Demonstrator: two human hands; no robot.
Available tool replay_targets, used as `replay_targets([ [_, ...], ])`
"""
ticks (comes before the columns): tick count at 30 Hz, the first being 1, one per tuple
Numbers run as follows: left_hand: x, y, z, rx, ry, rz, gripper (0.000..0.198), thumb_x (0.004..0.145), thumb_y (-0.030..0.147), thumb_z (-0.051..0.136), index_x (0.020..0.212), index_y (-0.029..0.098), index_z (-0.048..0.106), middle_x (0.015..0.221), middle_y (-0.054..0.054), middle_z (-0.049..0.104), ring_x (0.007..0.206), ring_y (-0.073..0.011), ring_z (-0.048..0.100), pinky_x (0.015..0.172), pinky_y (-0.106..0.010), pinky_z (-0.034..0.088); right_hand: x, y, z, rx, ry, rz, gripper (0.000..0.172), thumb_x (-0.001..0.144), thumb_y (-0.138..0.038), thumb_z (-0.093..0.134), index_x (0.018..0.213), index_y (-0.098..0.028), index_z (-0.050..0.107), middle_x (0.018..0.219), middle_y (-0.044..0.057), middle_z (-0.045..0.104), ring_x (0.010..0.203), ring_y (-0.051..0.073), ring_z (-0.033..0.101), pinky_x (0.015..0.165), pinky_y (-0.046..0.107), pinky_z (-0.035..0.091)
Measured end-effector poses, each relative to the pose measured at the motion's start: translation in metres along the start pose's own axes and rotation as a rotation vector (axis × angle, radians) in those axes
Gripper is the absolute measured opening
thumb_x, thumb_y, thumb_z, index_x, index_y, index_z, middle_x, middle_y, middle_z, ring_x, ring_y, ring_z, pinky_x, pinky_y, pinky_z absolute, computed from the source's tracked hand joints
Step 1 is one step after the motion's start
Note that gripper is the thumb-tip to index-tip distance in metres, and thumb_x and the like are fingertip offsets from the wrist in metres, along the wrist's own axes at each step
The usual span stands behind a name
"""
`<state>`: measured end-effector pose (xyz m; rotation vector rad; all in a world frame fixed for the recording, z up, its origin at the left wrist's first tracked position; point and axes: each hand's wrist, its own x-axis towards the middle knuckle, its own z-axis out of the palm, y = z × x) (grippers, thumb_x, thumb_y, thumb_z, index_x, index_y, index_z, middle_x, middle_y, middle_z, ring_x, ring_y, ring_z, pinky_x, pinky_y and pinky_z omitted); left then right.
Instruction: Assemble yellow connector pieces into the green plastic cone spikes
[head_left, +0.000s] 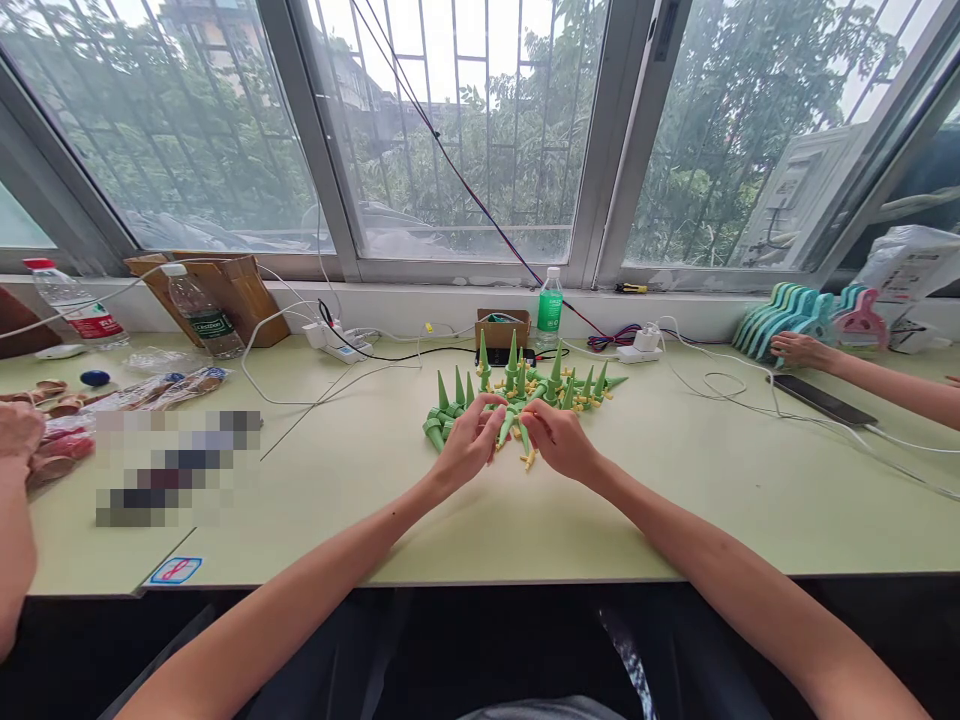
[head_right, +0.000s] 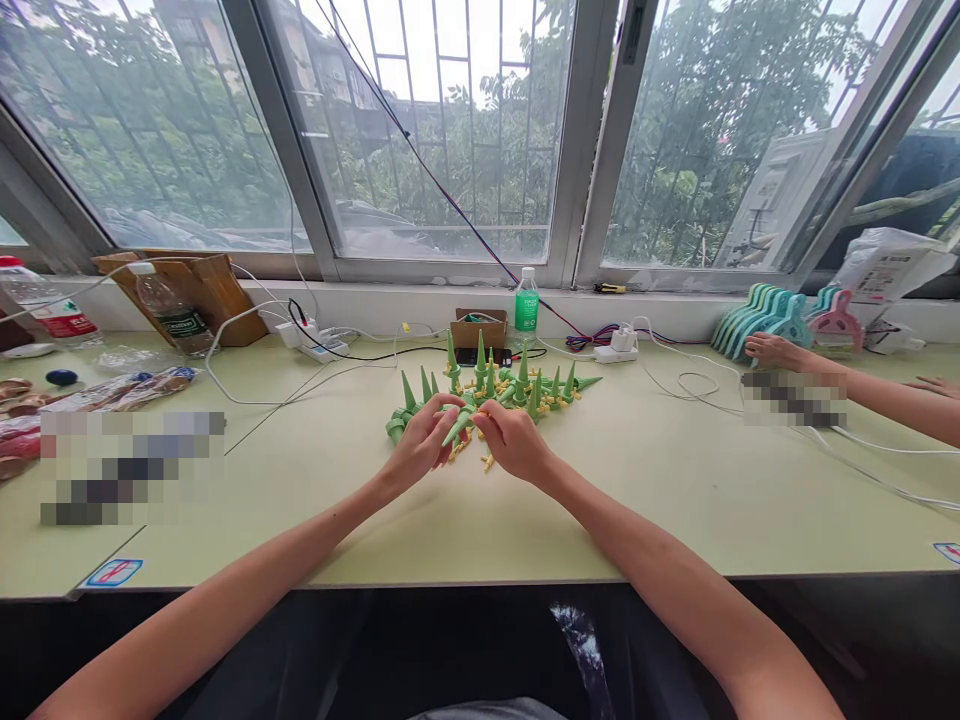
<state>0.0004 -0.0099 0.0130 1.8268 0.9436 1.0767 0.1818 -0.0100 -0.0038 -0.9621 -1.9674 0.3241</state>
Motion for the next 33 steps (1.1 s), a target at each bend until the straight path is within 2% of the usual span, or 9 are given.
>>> replay_targets([
  [6,-0.0005,0.0013,-0.0001,-0.029,0.011,0.004,0.035,0.092,0.05,0.042,0.112,0.021,0.045,0.07,0.003,0.058,0.041,-0.0055,0.043,0.041,-0.018,0.036,-0.0004,-0.0008,0.0,0.003,-0.004,0.003,0.028,0.099,-0.036,0.035,0.08,-0.02,0.047,0.054,-0.004,0.049,0.047,0.01,0.042,0.053,0.022,0.032],
  [21,-0.0001,0.0014,0.0003,-0.028,0.03,0.01,0.039,0.09,0.051,0.045,0.113,0.019,0.051,0.059,0.006,0.046,0.041,-0.007,0.042,0.042,-0.019,0.038,-0.0001,-0.0002,-0.0006,-0.006,-0.019,0.008,0.028,0.099,-0.038,0.034,0.084,-0.02,0.049,0.053,-0.004,0.05,0.046,0.011,0.044,0.053,0.022,0.034],
  [33,-0.0006,0.0021,-0.0001,-0.018,0.019,0.02,0.035,0.09,0.048,0.046,0.111,0.02,0.048,0.063,0.006,0.046,0.043,-0.0063,0.044,0.04,-0.017,0.036,0.0001,0.0014,0.0,-0.021,-0.022,0.019,0.028,0.099,-0.038,0.034,0.083,-0.02,0.048,0.052,-0.004,0.05,0.046,0.011,0.044,0.053,0.022,0.033],
])
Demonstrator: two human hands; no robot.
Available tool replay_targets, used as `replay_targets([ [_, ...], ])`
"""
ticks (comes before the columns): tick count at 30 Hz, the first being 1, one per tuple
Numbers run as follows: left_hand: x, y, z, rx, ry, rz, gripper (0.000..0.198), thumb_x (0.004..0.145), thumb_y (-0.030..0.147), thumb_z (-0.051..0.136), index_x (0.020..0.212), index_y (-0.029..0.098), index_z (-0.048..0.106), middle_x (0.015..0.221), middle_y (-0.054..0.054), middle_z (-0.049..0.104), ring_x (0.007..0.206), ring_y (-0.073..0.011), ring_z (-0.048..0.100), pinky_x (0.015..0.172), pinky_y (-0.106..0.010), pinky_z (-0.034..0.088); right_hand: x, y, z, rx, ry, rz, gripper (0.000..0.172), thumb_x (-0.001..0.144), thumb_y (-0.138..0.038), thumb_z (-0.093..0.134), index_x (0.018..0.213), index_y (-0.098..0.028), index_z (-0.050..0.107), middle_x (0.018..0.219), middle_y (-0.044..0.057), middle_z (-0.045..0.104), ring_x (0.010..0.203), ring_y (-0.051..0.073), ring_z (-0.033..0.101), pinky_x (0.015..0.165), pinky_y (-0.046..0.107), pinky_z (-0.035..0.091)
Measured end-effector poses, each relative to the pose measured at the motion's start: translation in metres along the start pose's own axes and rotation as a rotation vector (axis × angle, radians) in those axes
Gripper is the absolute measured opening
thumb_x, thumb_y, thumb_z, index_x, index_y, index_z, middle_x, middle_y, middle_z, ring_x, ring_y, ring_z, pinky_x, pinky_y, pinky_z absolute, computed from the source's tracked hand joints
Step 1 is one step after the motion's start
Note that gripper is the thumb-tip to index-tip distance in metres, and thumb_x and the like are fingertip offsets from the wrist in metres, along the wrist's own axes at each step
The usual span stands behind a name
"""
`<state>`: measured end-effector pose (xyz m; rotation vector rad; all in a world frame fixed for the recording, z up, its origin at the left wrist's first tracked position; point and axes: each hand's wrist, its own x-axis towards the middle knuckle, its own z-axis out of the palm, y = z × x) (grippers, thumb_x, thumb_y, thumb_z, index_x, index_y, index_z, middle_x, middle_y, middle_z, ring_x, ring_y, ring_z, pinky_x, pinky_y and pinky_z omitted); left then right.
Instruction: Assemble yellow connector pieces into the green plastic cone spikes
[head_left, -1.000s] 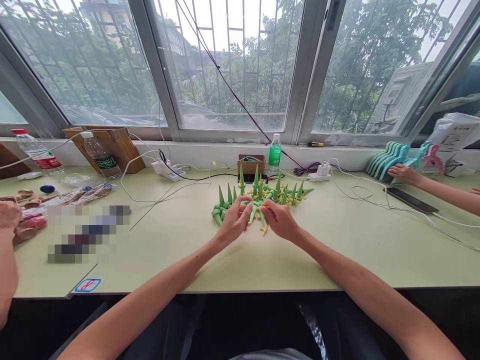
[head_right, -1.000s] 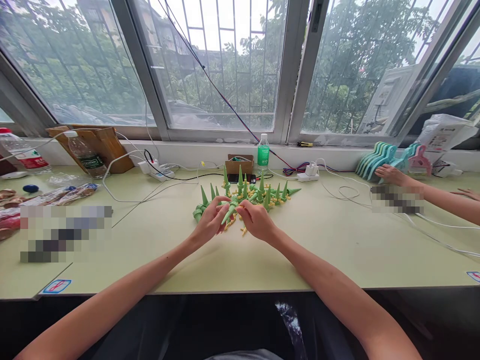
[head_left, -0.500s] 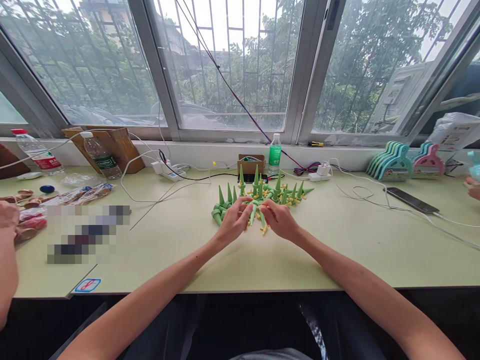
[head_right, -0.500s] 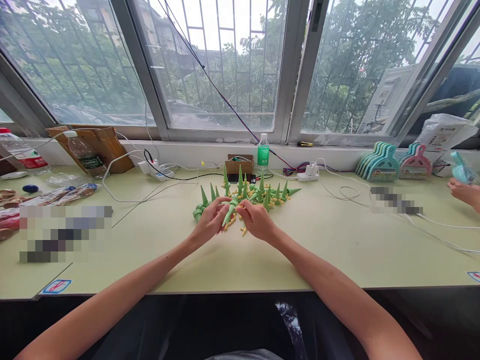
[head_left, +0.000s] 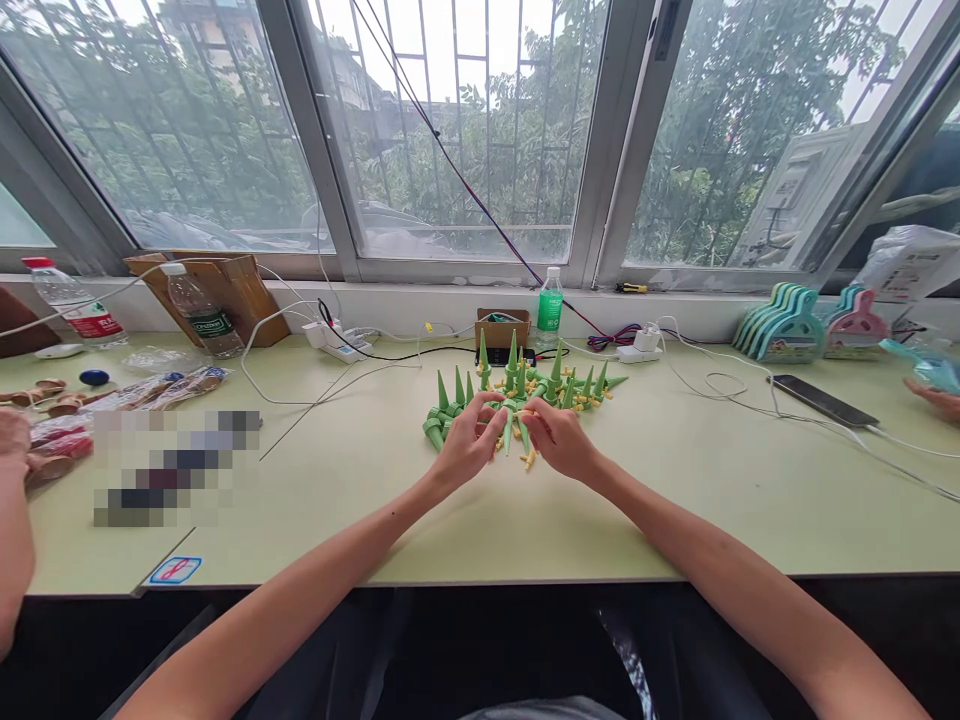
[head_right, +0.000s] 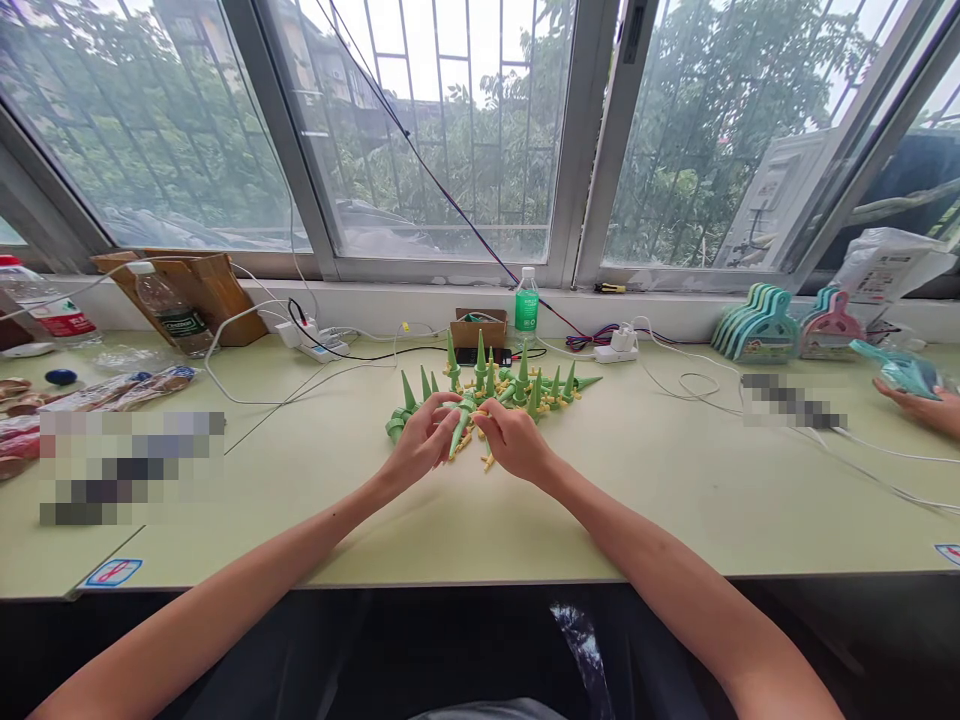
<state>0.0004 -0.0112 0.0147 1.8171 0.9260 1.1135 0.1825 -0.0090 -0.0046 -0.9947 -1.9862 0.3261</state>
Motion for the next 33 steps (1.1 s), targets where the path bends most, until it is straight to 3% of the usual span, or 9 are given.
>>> replay_targets([
  [12,-0.0008,-0.0021,0.0015,0.029,0.025,0.039,0.039,0.087,0.051,0.05,0.113,0.021,0.047,0.073,0.003,0.05,0.043,-0.0045,0.043,0.041,-0.017,0.035,0.0001,0.0012,-0.0006,-0.004,-0.003,0.012,0.035,0.099,-0.041,0.032,0.072,-0.022,0.04,0.052,-0.004,0.048,0.045,0.011,0.043,0.051,0.022,0.031],
  [33,0.0008,-0.0077,0.001,0.059,0.038,0.068,0.04,0.084,0.048,0.057,0.114,0.023,0.048,0.08,0.001,0.051,0.045,-0.0034,0.04,0.04,-0.016,0.031,0.0014,0.0033,0.0005,-0.07,0.034,0.002,0.037,0.098,-0.038,0.032,0.065,-0.022,0.03,0.051,-0.005,0.036,0.045,0.01,0.027,0.048,0.023,0.024],
])
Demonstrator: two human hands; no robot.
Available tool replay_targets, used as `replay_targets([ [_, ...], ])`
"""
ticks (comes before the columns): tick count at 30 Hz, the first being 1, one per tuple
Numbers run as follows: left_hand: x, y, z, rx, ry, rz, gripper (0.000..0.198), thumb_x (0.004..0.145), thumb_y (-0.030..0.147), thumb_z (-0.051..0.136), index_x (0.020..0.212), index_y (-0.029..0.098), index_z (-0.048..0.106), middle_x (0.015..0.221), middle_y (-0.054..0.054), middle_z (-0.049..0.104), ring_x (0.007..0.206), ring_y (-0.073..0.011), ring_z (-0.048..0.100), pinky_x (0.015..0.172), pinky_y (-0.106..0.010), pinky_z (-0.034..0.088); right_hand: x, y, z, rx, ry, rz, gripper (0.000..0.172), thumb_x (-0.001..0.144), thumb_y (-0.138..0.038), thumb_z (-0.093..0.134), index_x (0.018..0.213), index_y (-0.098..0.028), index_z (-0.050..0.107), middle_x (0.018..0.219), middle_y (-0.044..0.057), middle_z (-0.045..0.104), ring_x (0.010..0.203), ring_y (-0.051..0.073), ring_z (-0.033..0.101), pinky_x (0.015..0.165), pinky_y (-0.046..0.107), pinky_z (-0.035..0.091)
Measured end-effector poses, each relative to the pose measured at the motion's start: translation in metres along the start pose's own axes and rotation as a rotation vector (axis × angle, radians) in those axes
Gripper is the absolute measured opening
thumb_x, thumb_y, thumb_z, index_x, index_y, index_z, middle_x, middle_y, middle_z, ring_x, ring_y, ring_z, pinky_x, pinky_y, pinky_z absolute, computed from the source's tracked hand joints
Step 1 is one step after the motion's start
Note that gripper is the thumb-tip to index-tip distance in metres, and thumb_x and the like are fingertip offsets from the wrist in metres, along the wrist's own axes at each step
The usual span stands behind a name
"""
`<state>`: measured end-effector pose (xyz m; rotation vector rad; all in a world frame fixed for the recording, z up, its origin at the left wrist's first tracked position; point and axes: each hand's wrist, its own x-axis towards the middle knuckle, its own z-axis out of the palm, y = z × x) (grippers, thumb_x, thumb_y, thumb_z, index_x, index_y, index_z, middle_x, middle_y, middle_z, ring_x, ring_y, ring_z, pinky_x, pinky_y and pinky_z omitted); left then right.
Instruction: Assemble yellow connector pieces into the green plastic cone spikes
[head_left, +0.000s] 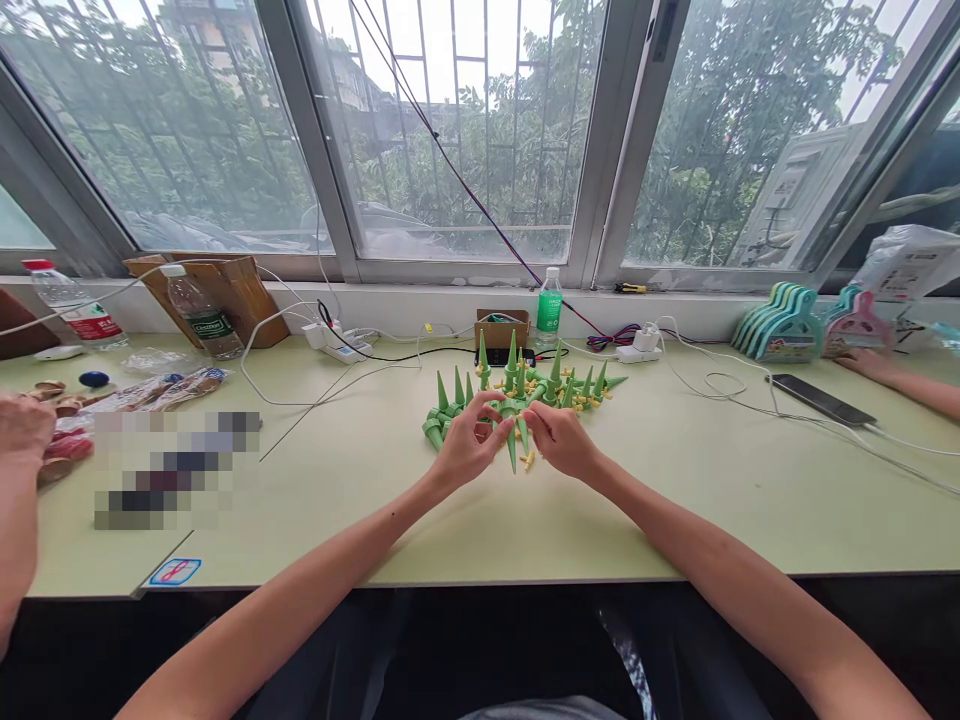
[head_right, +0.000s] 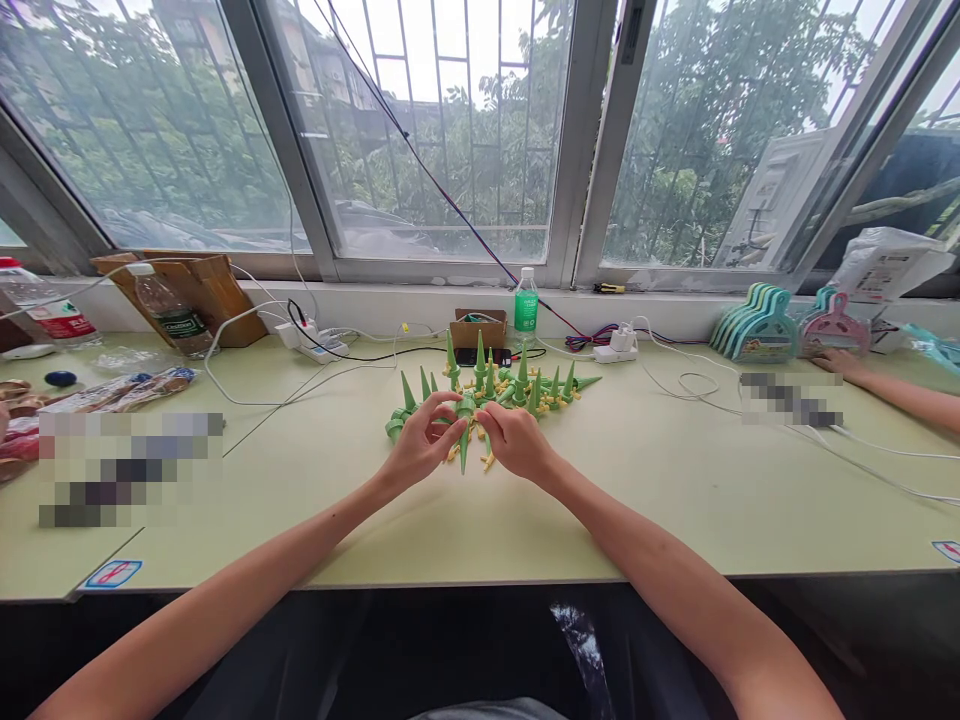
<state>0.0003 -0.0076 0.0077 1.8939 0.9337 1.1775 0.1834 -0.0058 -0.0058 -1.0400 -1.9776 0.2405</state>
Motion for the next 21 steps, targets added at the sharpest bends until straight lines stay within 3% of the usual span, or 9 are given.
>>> replay_targets([
  [13,0.0,-0.0047,-0.0001,0.022,-0.022,0.011,0.04,0.084,0.044,0.059,0.116,0.024,0.048,0.086,-0.001,0.053,0.047,-0.0041,0.045,0.043,-0.017,0.037,0.0003,0.0013,0.0004,-0.02,-0.001,0.015,0.037,0.099,-0.036,0.032,0.065,-0.021,0.033,0.052,-0.004,0.041,0.045,0.01,0.031,0.05,0.024,0.023],
  [21,0.0007,-0.0083,0.0009,0.083,-0.022,0.059,0.035,0.083,0.038,0.061,0.113,0.024,0.048,0.091,-0.001,0.051,0.047,-0.0018,0.041,0.044,-0.017,0.041,0.0009,0.0038,0.0028,-0.013,0.014,0.025,0.041,0.099,-0.036,0.03,0.061,-0.02,0.028,0.049,-0.004,0.033,0.045,0.01,0.027,0.049,0.025,0.021],
])
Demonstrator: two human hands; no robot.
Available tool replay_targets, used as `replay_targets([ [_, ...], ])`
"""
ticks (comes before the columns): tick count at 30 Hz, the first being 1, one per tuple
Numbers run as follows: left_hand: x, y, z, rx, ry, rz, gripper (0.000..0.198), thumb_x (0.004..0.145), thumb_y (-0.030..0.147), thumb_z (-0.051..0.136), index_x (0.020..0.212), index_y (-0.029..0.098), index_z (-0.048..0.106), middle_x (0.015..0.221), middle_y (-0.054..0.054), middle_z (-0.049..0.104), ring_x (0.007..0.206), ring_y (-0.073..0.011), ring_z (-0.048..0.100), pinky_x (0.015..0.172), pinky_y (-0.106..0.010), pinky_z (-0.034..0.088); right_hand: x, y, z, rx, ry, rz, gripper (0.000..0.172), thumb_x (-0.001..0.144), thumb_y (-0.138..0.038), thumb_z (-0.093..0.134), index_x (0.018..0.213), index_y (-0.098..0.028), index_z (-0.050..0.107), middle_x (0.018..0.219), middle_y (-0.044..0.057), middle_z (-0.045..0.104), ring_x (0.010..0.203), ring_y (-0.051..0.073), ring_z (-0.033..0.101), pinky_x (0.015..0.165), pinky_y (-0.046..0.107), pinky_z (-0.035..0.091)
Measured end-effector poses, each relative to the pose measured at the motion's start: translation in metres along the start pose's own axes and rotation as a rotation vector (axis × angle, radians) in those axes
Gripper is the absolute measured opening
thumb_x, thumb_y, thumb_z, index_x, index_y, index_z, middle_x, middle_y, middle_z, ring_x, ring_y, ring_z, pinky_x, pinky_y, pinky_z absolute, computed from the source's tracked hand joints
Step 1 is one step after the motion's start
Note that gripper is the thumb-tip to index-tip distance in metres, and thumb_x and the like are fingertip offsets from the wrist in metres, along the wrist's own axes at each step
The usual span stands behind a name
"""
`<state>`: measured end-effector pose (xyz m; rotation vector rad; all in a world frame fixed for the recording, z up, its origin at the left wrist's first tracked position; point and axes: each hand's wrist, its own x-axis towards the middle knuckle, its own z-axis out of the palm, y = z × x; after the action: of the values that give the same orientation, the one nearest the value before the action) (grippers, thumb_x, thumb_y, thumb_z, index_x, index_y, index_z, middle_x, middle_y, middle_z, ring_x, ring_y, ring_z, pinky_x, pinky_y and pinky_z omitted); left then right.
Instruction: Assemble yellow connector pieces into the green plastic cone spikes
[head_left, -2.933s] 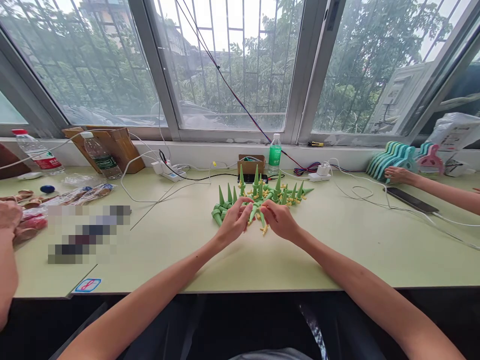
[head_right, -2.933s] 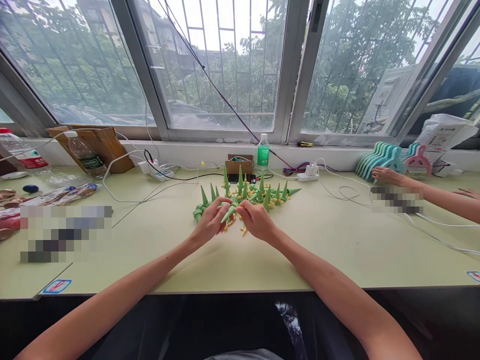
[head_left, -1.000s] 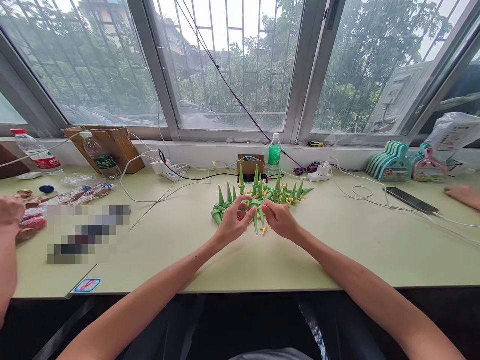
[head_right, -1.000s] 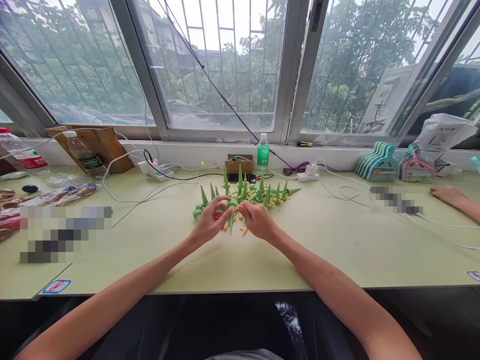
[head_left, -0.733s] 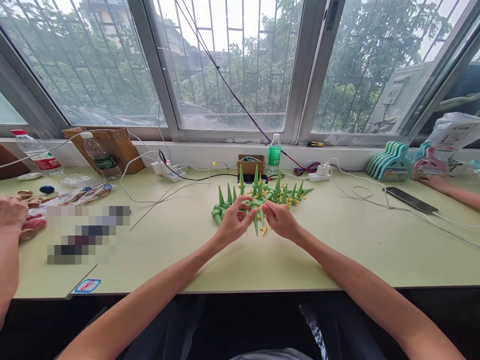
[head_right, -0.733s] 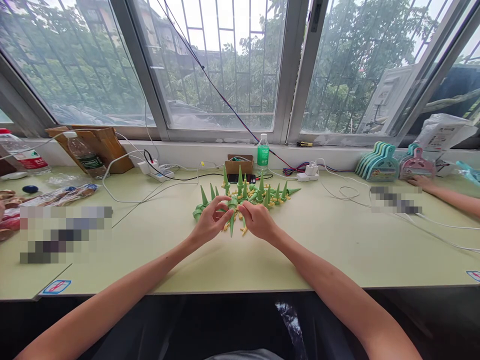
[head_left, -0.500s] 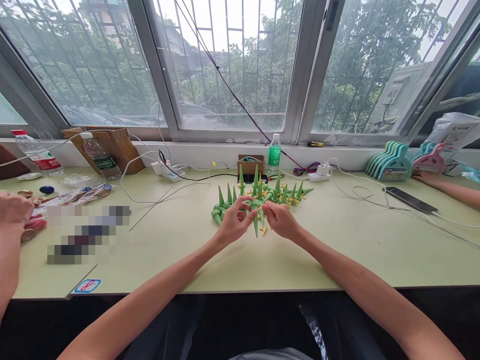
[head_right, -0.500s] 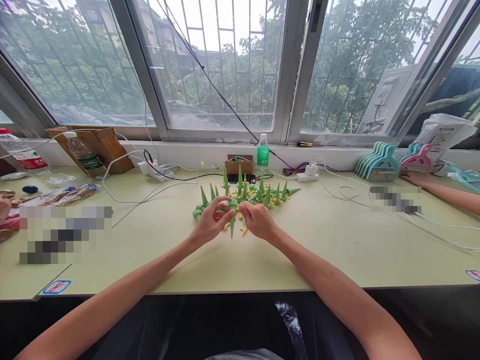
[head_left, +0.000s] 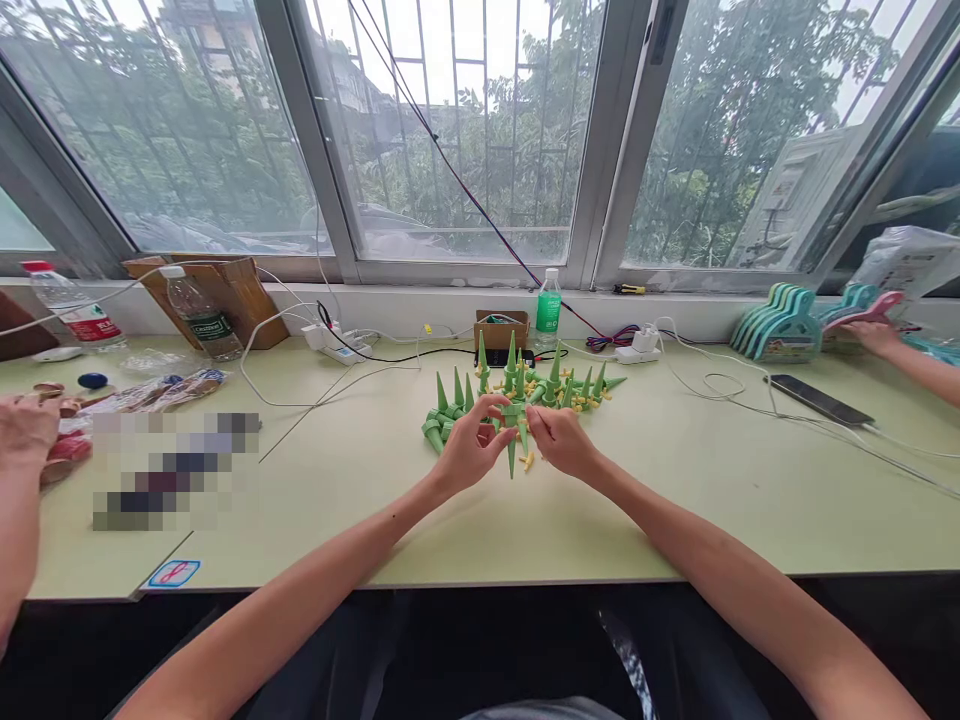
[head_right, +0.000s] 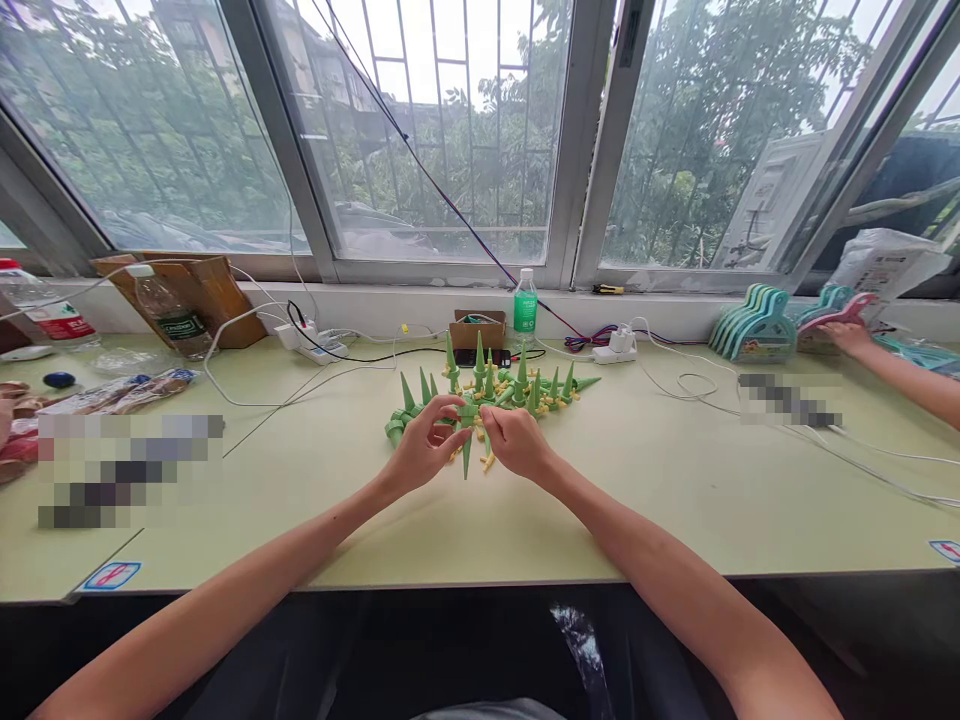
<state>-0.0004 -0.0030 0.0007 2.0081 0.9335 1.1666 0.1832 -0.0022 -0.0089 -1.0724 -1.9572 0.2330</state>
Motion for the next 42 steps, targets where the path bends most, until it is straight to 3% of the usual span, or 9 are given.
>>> replay_targets([
  [10,-0.001,0.004,0.001,0.048,0.019,0.031,0.029,0.085,0.037,0.058,0.109,0.024,0.047,0.101,-0.003,0.049,0.048,-0.0005,0.043,0.044,-0.016,0.043,0.0,-0.005,0.0,0.062,-0.029,0.052,0.043,0.1,-0.039,0.029,0.062,-0.021,0.038,0.046,-0.003,0.045,0.042,0.01,0.041,0.05,0.024,0.029],
  [17,0.002,0.008,0.002,-0.165,0.083,-0.032,0.032,0.093,0.048,0.042,0.115,0.024,0.041,0.095,-0.001,0.055,0.041,-0.0018,0.045,0.035,-0.015,0.036,-0.002,-0.006,-0.002,0.135,-0.007,0.07,0.043,0.101,-0.042,0.028,0.066,-0.021,0.043,0.05,-0.003,0.05,0.043,0.01,0.045,0.052,0.023,0.035],
  [20,0.004,0.007,0.0,-0.228,0.12,-0.097,0.034,0.094,0.051,0.037,0.096,0.019,0.049,0.082,0.0,0.058,0.039,-0.0035,0.046,0.034,-0.016,0.035,-0.003,-0.007,-0.003,0.168,0.009,0.06,0.043,0.101,-0.043,0.028,0.067,-0.021,0.043,0.05,-0.003,0.05,0.045,0.01,0.046,0.053,0.022,0.036],
  [24,0.005,0.005,-0.001,-0.303,-0.008,-0.203,0.057,0.093,0.057,0.034,0.061,0.013,0.053,0.059,-0.003,0.057,0.036,-0.0066,0.045,0.035,-0.02,0.034,-0.003,-0.01,-0.005,0.182,0.01,0.025,0.042,0.1,-0.042,0.029,0.067,-0.021,0.043,0.051,-0.003,0.051,0.046,0.01,0.046,0.055,0.022,0.037],
  [27,0.004,0.004,-0.001,-0.302,-0.083,-0.247,0.064,0.092,0.059,0.034,0.053,0.012,0.056,0.052,-0.006,0.057,0.036,-0.0079,0.045,0.037,-0.022,0.035,-0.003,-0.01,-0.005,0.182,-0.013,0.002,0.042,0.1,-0.041,0.029,0.065,-0.021,0.041,0.052,-0.003,0.051,0.046,0.01,0.045,0.055,0.023,0.037],
  [36,0.003,0.004,-0.004,-0.331,-0.102,-0.257,0.058,0.091,0.058,0.038,0.064,0.012,0.061,0.049,-0.003,0.056,0.037,-0.0094,0.047,0.04,-0.023,0.037,-0.002,-0.01,-0.006,0.189,-0.047,0.02,0.036,0.1,-0.04,0.03,0.07,-0.021,0.039,0.053,-0.004,0.052,0.045,0.009,0.044,0.055,0.022,0.037],
  [42,0.005,0.009,-0.006,-0.367,-0.093,-0.271,0.048,0.09,0.057,0.042,0.072,0.014,0.054,0.045,0.0,0.053,0.037,-0.0099,0.047,0.038,-0.021,0.035,-0.002,-0.011,-0.006,0.195,-0.067,0.003,0.034,0.1,-0.04,0.029,0.075,-0.021,0.04,0.053,-0.004,0.051,0.046,0.01,0.046,0.055,0.021,0.037],
])
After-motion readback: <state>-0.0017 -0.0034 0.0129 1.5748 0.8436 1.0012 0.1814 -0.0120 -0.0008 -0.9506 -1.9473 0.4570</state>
